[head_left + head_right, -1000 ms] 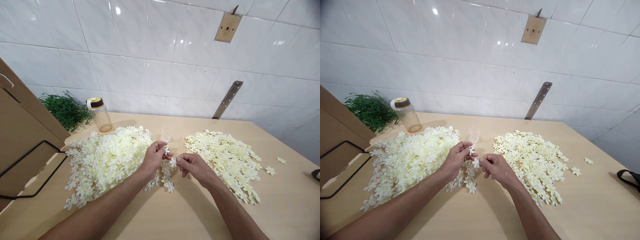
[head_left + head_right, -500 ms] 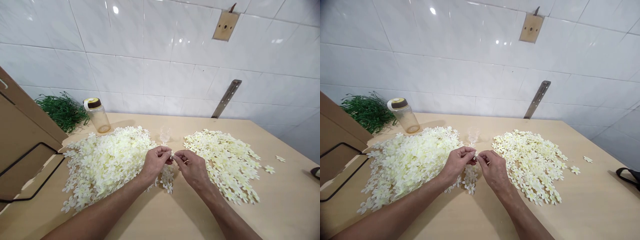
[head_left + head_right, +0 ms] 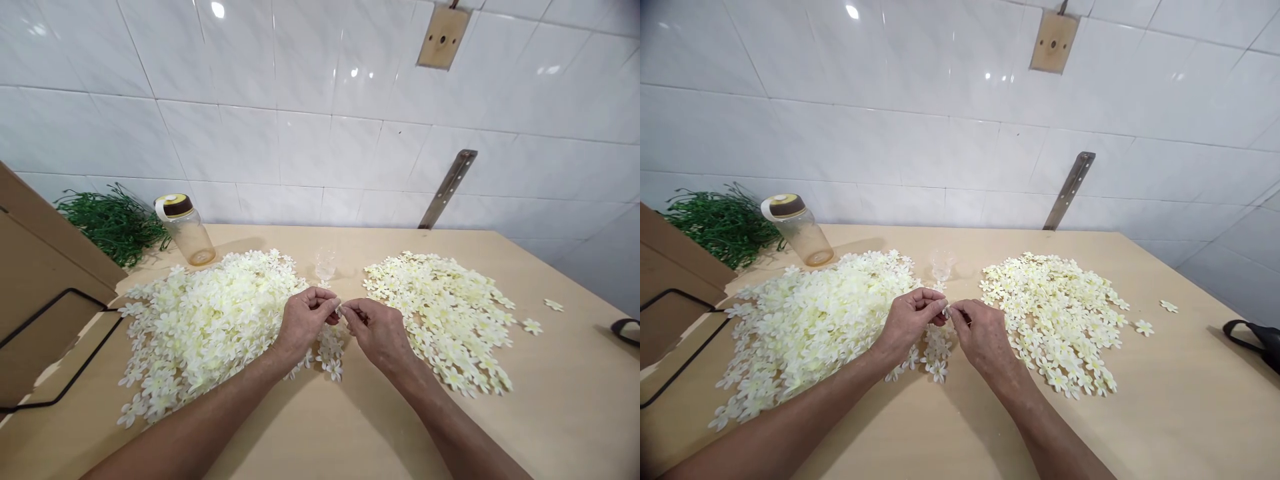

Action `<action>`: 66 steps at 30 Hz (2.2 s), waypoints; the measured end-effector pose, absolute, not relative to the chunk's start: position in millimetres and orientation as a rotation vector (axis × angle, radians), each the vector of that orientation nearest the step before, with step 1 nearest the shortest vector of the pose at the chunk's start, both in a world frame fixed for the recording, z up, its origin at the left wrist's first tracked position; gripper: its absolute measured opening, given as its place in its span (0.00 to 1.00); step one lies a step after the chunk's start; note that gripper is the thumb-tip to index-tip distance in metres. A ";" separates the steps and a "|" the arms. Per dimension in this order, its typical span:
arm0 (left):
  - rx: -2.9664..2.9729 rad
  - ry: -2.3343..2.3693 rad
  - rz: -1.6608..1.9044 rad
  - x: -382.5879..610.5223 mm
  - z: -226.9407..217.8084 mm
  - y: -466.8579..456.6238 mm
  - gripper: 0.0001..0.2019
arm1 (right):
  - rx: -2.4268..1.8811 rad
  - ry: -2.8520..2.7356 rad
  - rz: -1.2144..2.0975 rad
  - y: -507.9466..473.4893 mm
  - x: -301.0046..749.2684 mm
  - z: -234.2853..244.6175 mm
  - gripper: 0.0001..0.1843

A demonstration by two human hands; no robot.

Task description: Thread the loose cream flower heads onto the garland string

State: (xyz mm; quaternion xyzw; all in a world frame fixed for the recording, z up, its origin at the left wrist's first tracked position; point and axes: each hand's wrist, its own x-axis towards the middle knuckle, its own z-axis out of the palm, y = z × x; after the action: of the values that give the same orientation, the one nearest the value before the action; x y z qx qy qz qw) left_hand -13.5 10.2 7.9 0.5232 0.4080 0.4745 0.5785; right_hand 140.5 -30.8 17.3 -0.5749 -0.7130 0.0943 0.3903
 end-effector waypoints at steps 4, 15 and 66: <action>1.215 0.932 1.107 -13.9 10.2 10.4 0.10 | -1.507 -1.766 0.328 -31.3 140.8 18.4 0.14; 1.088 0.891 1.051 -10.2 10.6 7.2 0.12 | -1.539 -1.734 0.415 -29.8 143.5 21.0 0.12; 1.089 0.916 1.021 -8.0 5.2 6.4 0.11 | -1.404 -1.390 1.003 -25.6 143.8 10.9 0.14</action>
State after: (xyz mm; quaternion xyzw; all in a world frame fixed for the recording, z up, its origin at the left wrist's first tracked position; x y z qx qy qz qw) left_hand -8.0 6.4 5.2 0.4774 0.4019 0.4478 0.6403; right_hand 143.8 -25.6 10.9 -0.5668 -0.5612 0.4052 0.4467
